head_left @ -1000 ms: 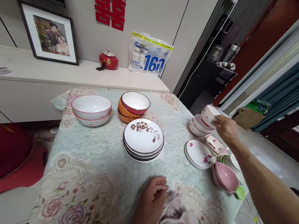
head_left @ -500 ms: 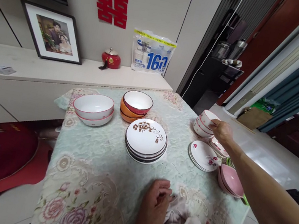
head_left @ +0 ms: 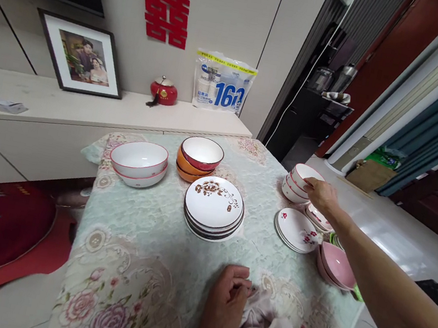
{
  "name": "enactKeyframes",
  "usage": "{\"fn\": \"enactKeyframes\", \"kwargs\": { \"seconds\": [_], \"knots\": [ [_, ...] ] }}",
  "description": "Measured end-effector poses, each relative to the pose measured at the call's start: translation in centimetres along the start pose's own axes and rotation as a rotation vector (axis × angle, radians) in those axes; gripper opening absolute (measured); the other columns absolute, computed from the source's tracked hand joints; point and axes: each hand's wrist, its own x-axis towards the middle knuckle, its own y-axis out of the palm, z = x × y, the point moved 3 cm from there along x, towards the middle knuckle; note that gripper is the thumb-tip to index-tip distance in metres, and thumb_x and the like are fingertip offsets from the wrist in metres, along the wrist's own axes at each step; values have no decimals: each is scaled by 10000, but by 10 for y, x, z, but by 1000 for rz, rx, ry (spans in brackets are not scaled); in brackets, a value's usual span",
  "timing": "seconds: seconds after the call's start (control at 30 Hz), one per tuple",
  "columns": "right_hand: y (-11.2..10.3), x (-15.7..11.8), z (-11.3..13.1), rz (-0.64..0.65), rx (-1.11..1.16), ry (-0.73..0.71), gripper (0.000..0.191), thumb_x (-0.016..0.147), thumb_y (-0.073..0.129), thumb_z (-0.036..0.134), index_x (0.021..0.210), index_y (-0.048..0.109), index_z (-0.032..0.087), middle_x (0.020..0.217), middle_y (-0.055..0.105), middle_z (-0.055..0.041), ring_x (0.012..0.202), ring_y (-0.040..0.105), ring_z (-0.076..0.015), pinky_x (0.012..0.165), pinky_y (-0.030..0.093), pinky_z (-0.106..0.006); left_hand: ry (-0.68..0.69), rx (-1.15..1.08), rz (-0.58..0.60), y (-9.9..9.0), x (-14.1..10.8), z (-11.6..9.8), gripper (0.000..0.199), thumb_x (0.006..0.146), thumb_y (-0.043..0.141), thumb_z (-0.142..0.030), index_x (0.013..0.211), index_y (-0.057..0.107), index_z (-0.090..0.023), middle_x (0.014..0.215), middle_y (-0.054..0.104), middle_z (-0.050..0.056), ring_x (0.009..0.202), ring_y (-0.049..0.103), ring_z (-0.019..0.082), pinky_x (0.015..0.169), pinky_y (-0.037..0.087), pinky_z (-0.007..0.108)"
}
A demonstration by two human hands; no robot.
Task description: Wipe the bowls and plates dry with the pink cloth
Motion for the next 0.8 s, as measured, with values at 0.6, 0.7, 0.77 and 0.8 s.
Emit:
{"fn": "enactKeyframes", "kwargs": {
  "seconds": [0.6, 0.7, 0.77, 0.8],
  "knots": [
    [33, -105, 168, 96, 721, -133, 525, 806, 626, 523, 1190, 701, 173, 957, 702, -97, 905, 638, -243, 830, 463, -336, -28, -4, 0, 2, -6, -13, 213, 717, 545, -117, 910, 633, -137, 819, 669, 74, 807, 685, 216, 777, 533, 348],
    [34, -95, 178, 143, 724, -114, 538, 716, 731, 489, 1165, 713, 194, 1057, 708, -106, 1019, 620, -271, 852, 450, -321, -24, -28, -4, 2, -5, -14, 191, 695, 560, -124, 870, 636, -132, 845, 658, 81, 789, 683, 214, 752, 544, 348],
    [37, -91, 180, 163, 764, -120, 449, 707, 737, 415, 1101, 736, 199, 1034, 729, -82, 1008, 632, -261, 835, 457, -306, -21, -49, -1, 2, -4, -13, 190, 686, 558, -122, 858, 637, -134, 855, 655, 77, 767, 681, 204, 744, 548, 348],
    [39, -90, 180, 166, 785, -123, 394, 719, 718, 376, 1073, 744, 202, 1019, 739, -67, 988, 642, -249, 829, 462, -299, -19, -55, 1, 2, -3, -13, 196, 685, 555, -121, 862, 638, -134, 850, 654, 73, 752, 679, 198, 744, 548, 349]
  ]
}}
